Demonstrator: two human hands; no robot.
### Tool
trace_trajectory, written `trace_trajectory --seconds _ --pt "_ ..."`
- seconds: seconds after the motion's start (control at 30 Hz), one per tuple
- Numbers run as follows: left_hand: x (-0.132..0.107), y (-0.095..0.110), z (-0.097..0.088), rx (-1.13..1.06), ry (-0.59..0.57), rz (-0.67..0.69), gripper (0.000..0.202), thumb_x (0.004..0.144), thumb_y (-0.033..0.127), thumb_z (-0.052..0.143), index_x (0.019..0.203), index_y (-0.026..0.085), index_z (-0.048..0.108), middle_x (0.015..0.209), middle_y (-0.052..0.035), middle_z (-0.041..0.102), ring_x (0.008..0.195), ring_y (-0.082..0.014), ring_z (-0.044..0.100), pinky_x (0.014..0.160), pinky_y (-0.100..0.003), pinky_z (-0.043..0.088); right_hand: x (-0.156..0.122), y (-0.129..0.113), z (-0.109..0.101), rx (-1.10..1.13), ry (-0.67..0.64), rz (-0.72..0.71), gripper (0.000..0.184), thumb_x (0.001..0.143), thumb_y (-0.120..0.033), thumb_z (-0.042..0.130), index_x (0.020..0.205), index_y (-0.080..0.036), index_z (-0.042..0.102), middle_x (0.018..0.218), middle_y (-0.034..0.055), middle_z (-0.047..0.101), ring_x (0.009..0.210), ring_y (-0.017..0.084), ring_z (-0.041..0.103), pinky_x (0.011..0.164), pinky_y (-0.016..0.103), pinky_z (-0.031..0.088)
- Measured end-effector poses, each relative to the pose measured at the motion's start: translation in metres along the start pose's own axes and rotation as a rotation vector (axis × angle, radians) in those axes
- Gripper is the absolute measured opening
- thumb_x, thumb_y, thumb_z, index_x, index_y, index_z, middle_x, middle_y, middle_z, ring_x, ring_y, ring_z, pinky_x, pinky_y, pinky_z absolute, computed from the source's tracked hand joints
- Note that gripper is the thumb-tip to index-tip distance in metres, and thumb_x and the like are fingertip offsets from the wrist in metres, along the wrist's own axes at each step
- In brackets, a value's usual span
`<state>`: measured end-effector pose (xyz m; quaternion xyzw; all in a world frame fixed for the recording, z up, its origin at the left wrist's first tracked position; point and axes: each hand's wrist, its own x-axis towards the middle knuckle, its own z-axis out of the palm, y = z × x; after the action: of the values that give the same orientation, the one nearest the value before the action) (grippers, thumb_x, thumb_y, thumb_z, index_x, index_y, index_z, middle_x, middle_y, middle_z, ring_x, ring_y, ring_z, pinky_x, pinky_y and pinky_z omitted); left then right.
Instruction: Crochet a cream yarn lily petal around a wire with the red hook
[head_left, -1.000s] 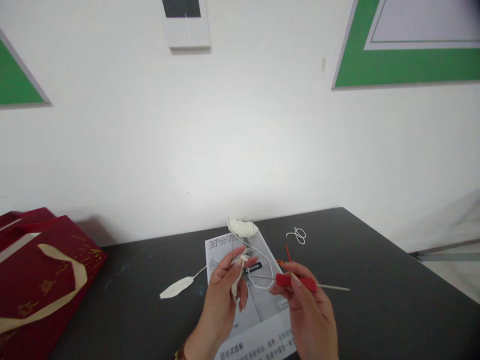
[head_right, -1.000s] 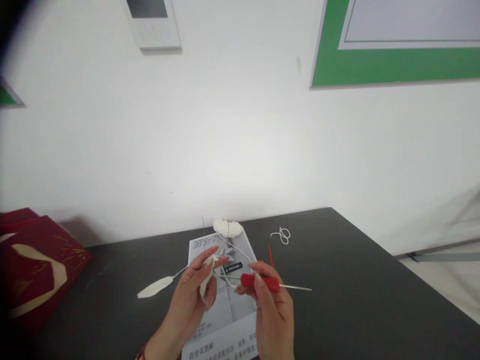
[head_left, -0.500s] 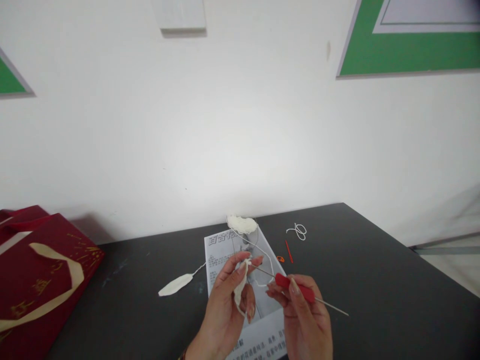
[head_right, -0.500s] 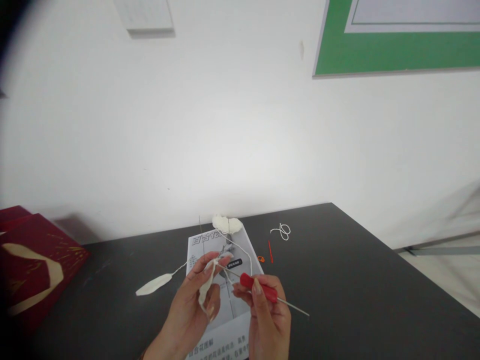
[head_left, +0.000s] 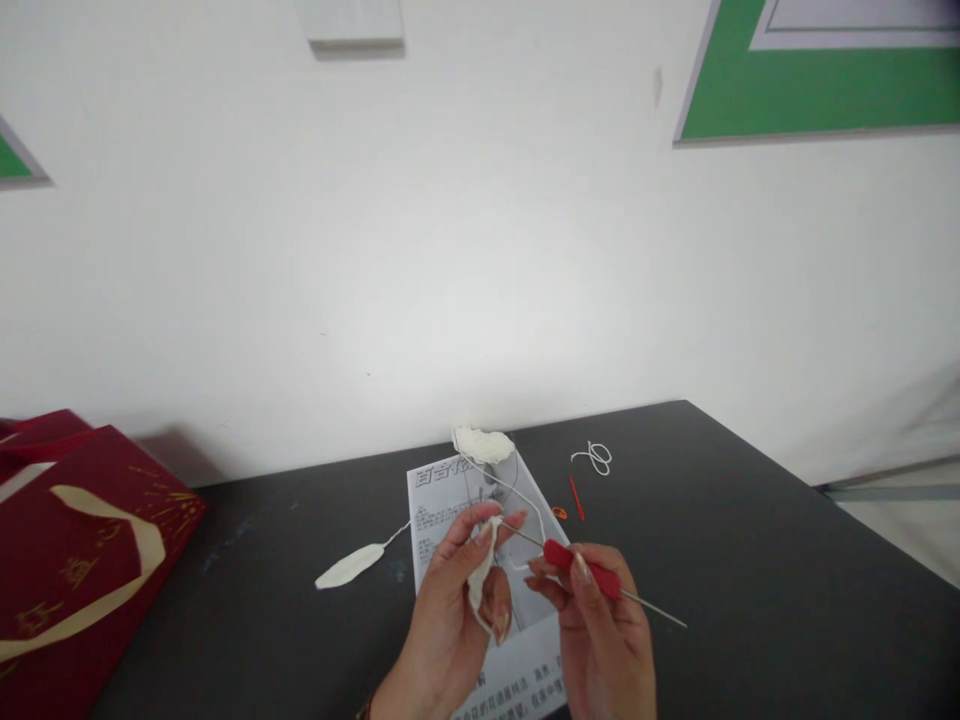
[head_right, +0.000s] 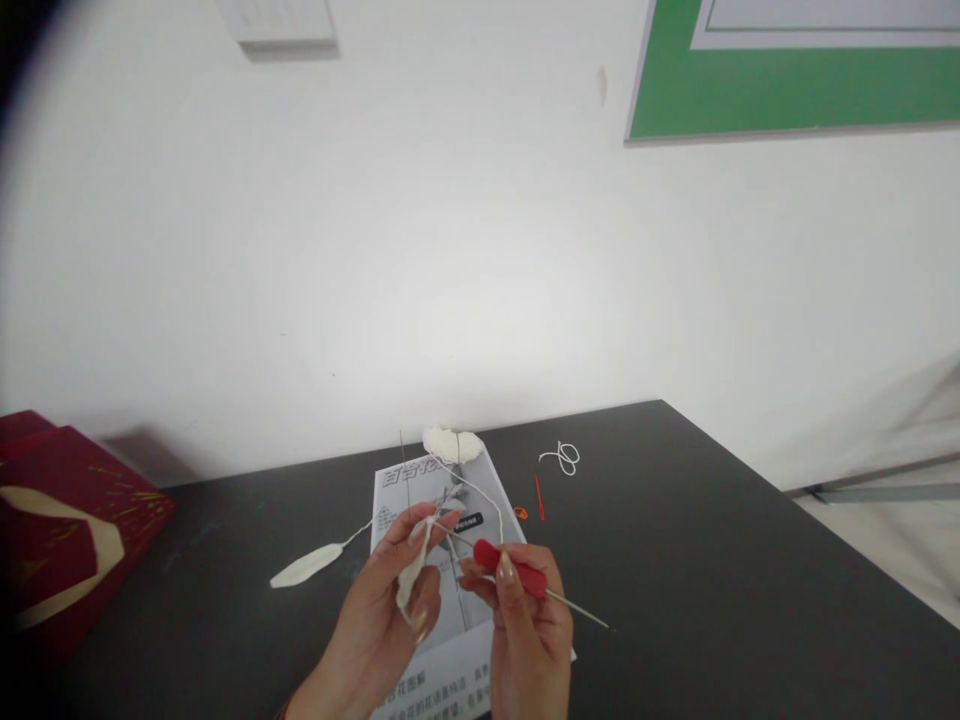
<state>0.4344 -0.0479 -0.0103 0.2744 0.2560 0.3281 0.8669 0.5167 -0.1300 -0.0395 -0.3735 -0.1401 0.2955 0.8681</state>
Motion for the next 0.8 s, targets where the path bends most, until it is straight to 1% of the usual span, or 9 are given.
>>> trace_trajectory --seconds 0.13,0.23,0.4,0.47,0.5,0.53,0.6,0.7,0.8 --pt "0.001 -0.001 -0.001 0.041 -0.021 0.019 0.021 0.081 0.027 0.063 0.101 0.023 0.059 0.11 -0.0067 0.067 0.031 -0.0028 0.047 0.028 -0.017 0.033 -0.001 0.001 0.001 -0.021 -0.008 0.018 0.013 0.08 -0.03 0.067 0.09 -0.022 0.063 0.085 0.0054 0.074 0.074 0.021 0.069 0.069 0.037 0.056" --pt "0.001 -0.005 0.001 0.112 -0.048 0.044 0.024 0.083 0.03 0.061 0.106 0.023 0.059 0.113 -0.0087 0.066 0.037 -0.0062 0.053 0.03 -0.018 0.033 -0.002 0.003 0.001 -0.026 -0.008 0.065 0.015 0.078 -0.031 0.069 0.089 -0.022 0.065 0.085 0.0057 0.073 0.076 0.021 0.069 0.07 0.035 0.056" --pt "-0.003 -0.018 0.004 0.228 0.02 0.09 0.04 0.081 0.035 0.063 0.119 0.022 0.058 0.117 -0.0129 0.065 0.05 -0.0091 0.057 0.039 -0.019 0.037 -0.002 0.014 0.0 -0.045 -0.05 0.101 0.016 0.075 -0.028 0.072 0.09 -0.021 0.07 0.085 0.0041 0.071 0.068 0.016 0.065 0.054 0.024 0.051" --pt "-0.005 -0.023 0.005 0.243 0.043 0.117 0.044 0.08 0.035 0.065 0.122 0.024 0.057 0.115 -0.0115 0.067 0.068 -0.0143 0.064 0.052 -0.022 0.046 -0.003 0.019 0.0 -0.042 -0.059 0.118 0.017 0.073 -0.026 0.073 0.089 -0.021 0.071 0.089 0.0042 0.072 0.075 0.017 0.065 0.06 0.025 0.052" --pt "-0.007 -0.025 0.006 0.249 0.047 0.137 0.045 0.079 0.035 0.066 0.122 0.025 0.058 0.114 -0.0101 0.068 0.082 -0.0175 0.065 0.064 -0.024 0.049 -0.004 0.021 0.001 -0.03 -0.047 0.133 0.017 0.072 -0.026 0.074 0.088 -0.021 0.072 0.092 0.0045 0.072 0.081 0.019 0.066 0.067 0.027 0.053" --pt "-0.008 -0.026 0.006 0.258 0.047 0.163 0.045 0.079 0.034 0.067 0.122 0.027 0.058 0.113 -0.0085 0.069 0.096 -0.0199 0.063 0.077 -0.026 0.048 -0.004 0.022 0.002 -0.01 -0.03 0.152 0.018 0.071 -0.027 0.075 0.088 -0.021 0.072 0.094 0.0051 0.072 0.087 0.02 0.065 0.075 0.029 0.053" --pt "-0.011 -0.026 0.008 0.29 0.042 0.211 0.043 0.077 0.032 0.069 0.119 0.028 0.061 0.111 -0.006 0.07 0.116 -0.0216 0.055 0.097 -0.03 0.04 -0.005 0.022 0.005 0.038 -0.012 0.2 0.019 0.073 -0.032 0.073 0.089 -0.021 0.073 0.095 0.0061 0.072 0.094 0.022 0.064 0.087 0.034 0.049" --pt "-0.012 -0.025 0.009 0.318 0.046 0.238 0.041 0.075 0.032 0.071 0.116 0.029 0.064 0.112 -0.0051 0.07 0.123 -0.023 0.049 0.104 -0.033 0.034 -0.005 0.022 0.008 0.06 -0.039 0.236 0.021 0.078 -0.035 0.068 0.093 -0.021 0.072 0.097 0.0066 0.072 0.096 0.022 0.064 0.092 0.036 0.046" --pt "-0.013 -0.027 0.008 0.338 0.043 0.254 0.039 0.077 0.034 0.068 0.115 0.028 0.064 0.118 -0.0062 0.067 0.124 -0.0238 0.049 0.105 -0.035 0.033 -0.007 0.024 0.007 0.01 -0.036 0.175 0.021 0.075 -0.033 0.072 0.093 -0.022 0.072 0.099 0.006 0.071 0.1 0.022 0.062 0.094 0.035 0.045"
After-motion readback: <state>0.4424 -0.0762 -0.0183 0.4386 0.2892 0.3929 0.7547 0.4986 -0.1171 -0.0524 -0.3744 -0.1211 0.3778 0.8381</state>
